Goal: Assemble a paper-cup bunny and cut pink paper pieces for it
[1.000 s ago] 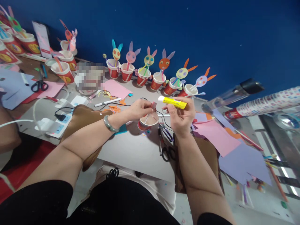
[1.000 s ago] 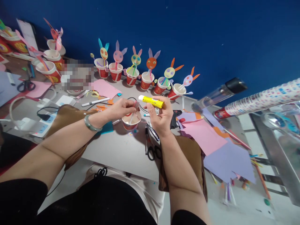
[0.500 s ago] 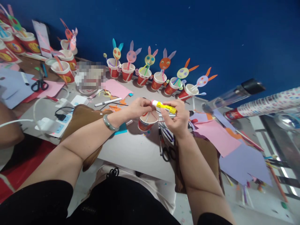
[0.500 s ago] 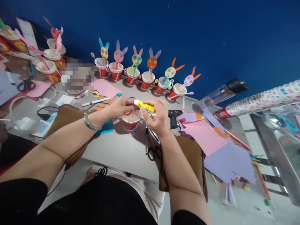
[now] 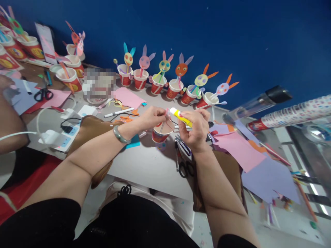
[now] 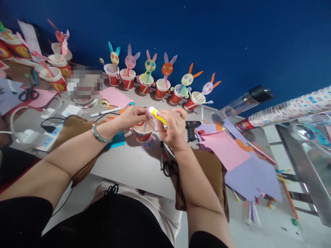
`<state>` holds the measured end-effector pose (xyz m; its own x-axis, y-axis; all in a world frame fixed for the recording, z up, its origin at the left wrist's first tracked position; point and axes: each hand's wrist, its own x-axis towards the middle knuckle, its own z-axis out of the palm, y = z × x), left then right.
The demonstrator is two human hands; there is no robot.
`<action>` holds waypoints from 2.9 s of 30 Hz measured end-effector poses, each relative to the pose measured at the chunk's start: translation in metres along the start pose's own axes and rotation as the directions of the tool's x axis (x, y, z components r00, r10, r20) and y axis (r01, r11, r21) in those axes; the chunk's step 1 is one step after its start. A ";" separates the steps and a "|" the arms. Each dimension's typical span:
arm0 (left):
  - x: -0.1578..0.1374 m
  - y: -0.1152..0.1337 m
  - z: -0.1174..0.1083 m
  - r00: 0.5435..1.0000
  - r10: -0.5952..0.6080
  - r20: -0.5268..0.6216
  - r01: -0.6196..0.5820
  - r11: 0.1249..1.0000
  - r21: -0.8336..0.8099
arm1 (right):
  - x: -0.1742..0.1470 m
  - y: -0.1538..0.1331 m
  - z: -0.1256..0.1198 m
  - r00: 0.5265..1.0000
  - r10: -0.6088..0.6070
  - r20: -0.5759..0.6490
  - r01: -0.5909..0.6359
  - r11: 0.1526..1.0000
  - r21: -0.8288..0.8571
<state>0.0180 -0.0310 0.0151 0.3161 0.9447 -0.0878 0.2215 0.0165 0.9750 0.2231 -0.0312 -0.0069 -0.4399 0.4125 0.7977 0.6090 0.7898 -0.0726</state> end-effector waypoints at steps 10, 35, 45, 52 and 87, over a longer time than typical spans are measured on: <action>0.000 -0.002 0.004 0.995 0.065 0.072 -0.068 0.997 0.047 | 0.003 -0.004 -0.003 0.994 0.054 0.099 -0.049 0.997 -0.060; 0.004 -0.006 0.003 0.996 0.078 0.044 -0.083 0.991 0.104 | 0.010 -0.013 -0.007 0.988 -0.140 0.071 0.147 0.983 -0.108; 0.001 -0.008 0.005 0.993 0.114 0.038 -0.118 0.985 0.122 | 0.006 -0.008 -0.004 0.996 -0.087 -0.038 0.080 0.987 -0.142; 0.005 -0.008 0.002 0.987 0.164 0.006 -0.162 0.972 0.170 | 0.007 -0.017 -0.005 0.990 -0.122 0.075 0.135 0.969 -0.209; 0.003 -0.011 0.008 0.988 0.154 -0.006 -0.150 0.971 0.187 | -0.004 -0.014 0.005 1.000 0.011 -0.011 -0.013 0.973 -0.229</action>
<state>0.0239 -0.0306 0.0021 0.3407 0.9379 0.0649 0.3397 -0.1872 0.9217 0.2134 -0.0416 -0.0118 -0.4260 0.4163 0.8033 0.7496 0.6596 0.0558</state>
